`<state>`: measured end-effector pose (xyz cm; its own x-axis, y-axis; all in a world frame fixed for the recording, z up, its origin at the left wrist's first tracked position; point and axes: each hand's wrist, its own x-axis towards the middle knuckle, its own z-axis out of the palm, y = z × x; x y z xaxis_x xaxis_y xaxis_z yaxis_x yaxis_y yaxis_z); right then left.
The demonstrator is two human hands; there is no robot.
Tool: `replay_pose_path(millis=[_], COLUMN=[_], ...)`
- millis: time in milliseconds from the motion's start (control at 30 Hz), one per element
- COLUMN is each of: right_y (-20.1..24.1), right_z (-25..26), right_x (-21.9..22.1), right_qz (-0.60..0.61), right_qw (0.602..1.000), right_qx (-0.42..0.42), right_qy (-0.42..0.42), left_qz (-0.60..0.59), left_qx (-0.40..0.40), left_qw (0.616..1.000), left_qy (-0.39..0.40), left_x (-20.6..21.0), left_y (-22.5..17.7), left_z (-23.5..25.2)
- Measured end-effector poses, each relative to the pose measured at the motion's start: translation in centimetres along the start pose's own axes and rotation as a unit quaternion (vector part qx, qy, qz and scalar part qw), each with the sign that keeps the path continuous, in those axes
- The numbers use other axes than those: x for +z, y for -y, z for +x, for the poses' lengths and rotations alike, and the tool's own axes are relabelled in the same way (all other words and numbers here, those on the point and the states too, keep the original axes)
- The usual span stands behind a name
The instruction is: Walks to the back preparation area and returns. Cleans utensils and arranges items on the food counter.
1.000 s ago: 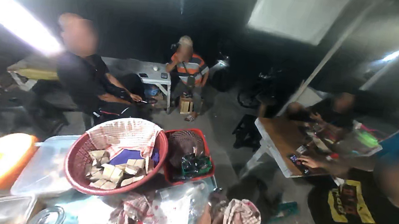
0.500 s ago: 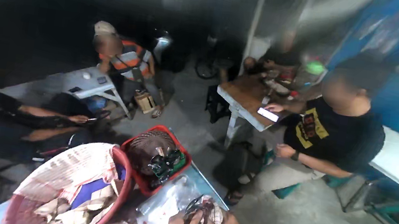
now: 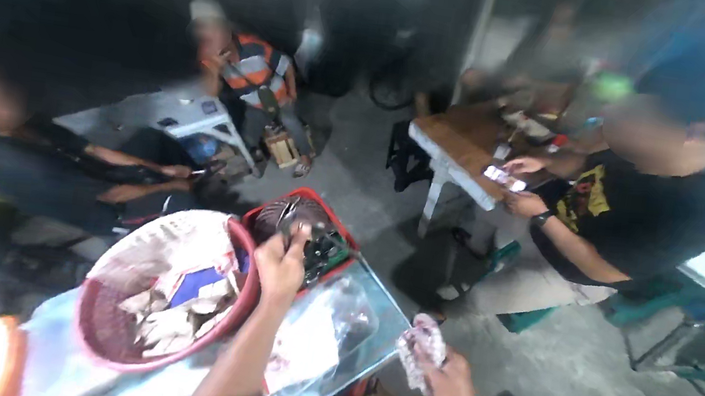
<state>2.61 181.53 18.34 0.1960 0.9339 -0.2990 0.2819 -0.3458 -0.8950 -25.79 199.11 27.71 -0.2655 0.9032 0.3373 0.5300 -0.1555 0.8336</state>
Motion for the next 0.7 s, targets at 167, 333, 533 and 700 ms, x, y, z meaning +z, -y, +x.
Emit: replay_pose_path(millis=[167,333,533,700], right_y=[-1.5,-1.4,-1.3,-0.2], right_z=[0.3,0.3,0.0,-0.5], right_x=[-2.1,-2.6,-2.0,-1.2], right_qz=[0.011,0.020,-0.015,-0.036], right_qw=[0.995,0.992,0.993,0.999], right_qx=[0.021,0.024,0.035,0.027], right_qy=[-0.092,-0.124,-0.108,-0.003], left_qz=[0.080,0.144,0.261,0.257], left_qx=[0.151,0.187,0.035,-0.080], left_qw=[0.985,0.971,0.943,0.931], left_qy=[-0.038,0.030,0.202,0.246], left_x=[0.4,3.7,5.7,4.3], left_y=[1.2,4.5,5.7,5.8], left_z=[5.2,4.9,4.3,1.7])
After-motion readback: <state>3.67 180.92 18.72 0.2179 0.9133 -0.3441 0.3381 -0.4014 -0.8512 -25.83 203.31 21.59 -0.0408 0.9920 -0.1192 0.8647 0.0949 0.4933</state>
